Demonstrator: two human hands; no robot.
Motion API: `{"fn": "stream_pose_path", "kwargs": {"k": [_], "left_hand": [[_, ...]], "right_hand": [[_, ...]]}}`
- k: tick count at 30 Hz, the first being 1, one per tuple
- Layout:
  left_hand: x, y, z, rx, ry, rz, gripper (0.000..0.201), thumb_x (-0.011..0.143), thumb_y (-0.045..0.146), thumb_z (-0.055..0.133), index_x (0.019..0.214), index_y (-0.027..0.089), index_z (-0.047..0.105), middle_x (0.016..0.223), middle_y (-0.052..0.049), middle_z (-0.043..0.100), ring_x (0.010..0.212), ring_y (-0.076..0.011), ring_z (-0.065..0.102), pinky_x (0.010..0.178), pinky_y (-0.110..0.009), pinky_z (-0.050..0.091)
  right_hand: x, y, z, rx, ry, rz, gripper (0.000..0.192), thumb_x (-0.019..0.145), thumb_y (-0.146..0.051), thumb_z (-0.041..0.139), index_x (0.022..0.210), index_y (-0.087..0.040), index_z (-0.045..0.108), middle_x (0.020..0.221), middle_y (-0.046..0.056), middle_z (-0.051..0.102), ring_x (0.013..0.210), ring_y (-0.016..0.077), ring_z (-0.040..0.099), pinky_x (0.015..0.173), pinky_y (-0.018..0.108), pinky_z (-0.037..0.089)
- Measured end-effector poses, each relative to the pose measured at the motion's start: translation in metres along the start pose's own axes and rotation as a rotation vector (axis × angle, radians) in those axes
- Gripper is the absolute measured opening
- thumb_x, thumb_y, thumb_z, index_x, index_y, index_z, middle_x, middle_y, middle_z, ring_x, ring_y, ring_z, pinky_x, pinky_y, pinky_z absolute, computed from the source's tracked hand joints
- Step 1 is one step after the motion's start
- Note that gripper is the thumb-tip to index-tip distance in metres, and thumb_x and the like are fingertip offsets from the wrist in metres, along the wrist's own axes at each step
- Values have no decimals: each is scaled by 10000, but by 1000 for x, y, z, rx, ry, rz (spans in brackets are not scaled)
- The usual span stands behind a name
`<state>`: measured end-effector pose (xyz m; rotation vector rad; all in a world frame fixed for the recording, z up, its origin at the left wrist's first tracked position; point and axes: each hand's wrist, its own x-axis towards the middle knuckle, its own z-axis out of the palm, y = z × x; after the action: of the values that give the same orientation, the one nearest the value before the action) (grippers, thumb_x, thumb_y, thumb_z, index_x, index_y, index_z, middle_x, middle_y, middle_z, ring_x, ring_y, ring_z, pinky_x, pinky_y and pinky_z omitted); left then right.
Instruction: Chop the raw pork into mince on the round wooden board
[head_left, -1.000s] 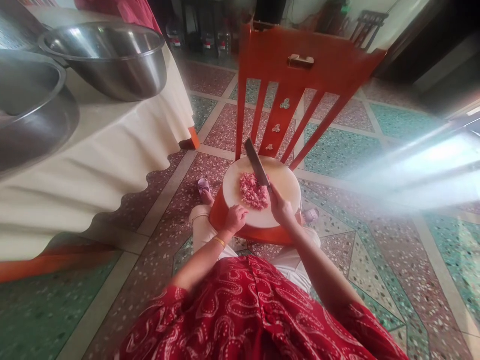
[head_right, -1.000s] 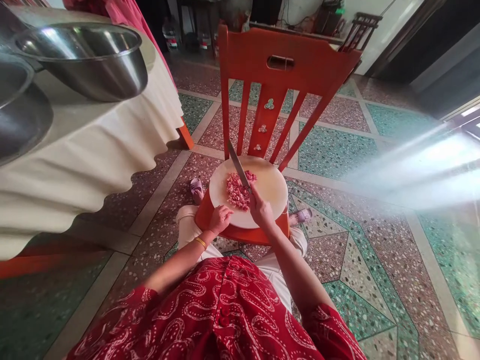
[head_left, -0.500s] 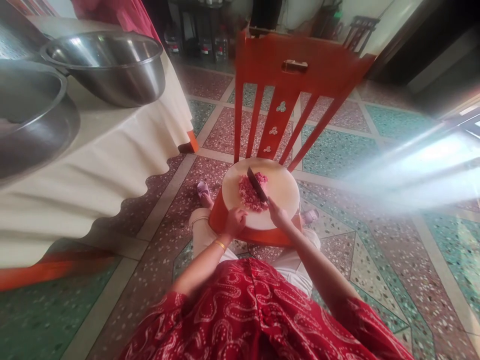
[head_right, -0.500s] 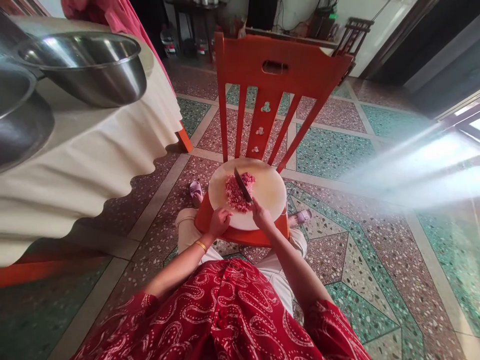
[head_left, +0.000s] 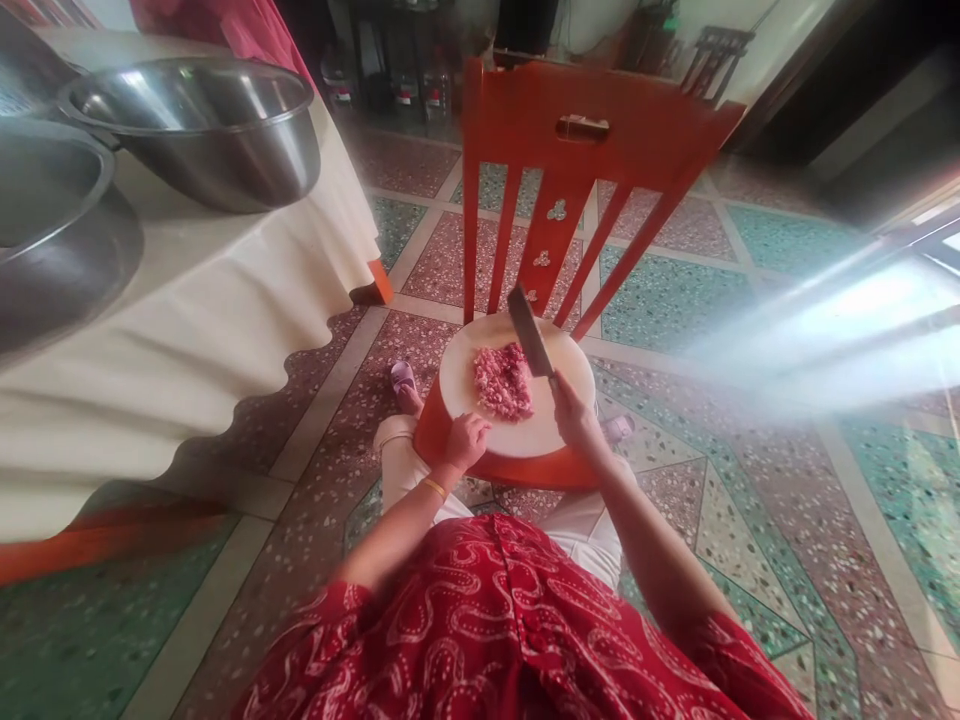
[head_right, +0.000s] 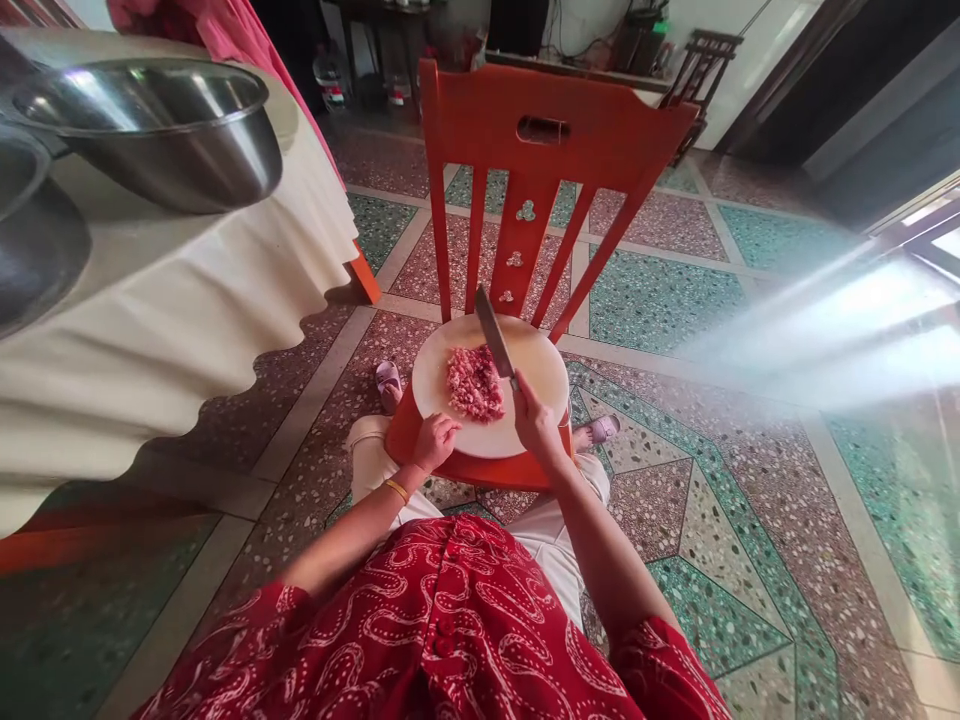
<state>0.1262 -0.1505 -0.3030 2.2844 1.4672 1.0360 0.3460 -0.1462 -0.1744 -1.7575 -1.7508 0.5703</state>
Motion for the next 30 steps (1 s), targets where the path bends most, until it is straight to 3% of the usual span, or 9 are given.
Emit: {"fn": "stream_pose_path", "kwargs": {"k": [2,6,12,16,21,24,27,30], "left_hand": [[0,1,0,5,-1,-13,222,781,94,485,776,182,688,744,-32,642,733,-157,575,723,-301,483],[1,5,-4,-3,-8,-32,214,786,92,487,762,164,687,756,-48,644,762,-175,580,731,-314,478],[2,6,-4,33,-45,-34,224,784,77,488,788,166,693,765,-46,651,761,-174,585,738,-304,472],[2,8,-5,24,-36,-62,213,796,89,488,783,162,687,771,-47,651,779,-176,587,750,-307,469],[4,10,-7,19,-53,-36,219,789,77,478,788,162,680,778,-45,653,768,-167,586,749,-298,467],[4,10,-7,17,-35,-55,206,800,95,484,764,160,675,754,-41,640,761,-169,574,732,-302,460],[4,9,-7,7,-52,-36,208,817,98,477,774,166,669,763,-39,639,783,-168,573,745,-302,460],[4,7,-5,19,-62,-27,218,804,80,472,780,171,669,776,-41,643,787,-166,576,756,-303,461]], "right_hand": [[-1,2,-2,12,11,34,499,972,-351,337,1430,-183,442,1245,110,626,1078,215,633,902,310,511],[0,10,-4,-57,-175,107,456,939,-277,378,1329,-118,553,1176,141,659,1042,224,649,940,333,493],[5,16,-3,-56,-38,72,499,976,-321,349,1440,-156,424,1260,114,615,1159,215,585,1015,347,440],[11,16,-4,-146,-222,168,452,966,-271,382,1377,-132,508,1163,134,667,1085,241,629,989,374,457],[20,15,-14,-81,-20,129,510,989,-417,326,1454,-226,406,1226,92,640,1098,219,622,949,333,485],[22,18,-10,-123,-91,144,487,981,-395,353,1392,-175,493,1194,114,655,1092,215,624,975,330,463],[25,22,-9,-112,-185,168,493,974,-440,355,1372,-197,517,1141,100,680,960,215,677,891,334,515],[28,23,-8,-61,-62,122,519,985,-463,311,1443,-249,422,1203,74,654,987,204,670,867,302,521]]}}
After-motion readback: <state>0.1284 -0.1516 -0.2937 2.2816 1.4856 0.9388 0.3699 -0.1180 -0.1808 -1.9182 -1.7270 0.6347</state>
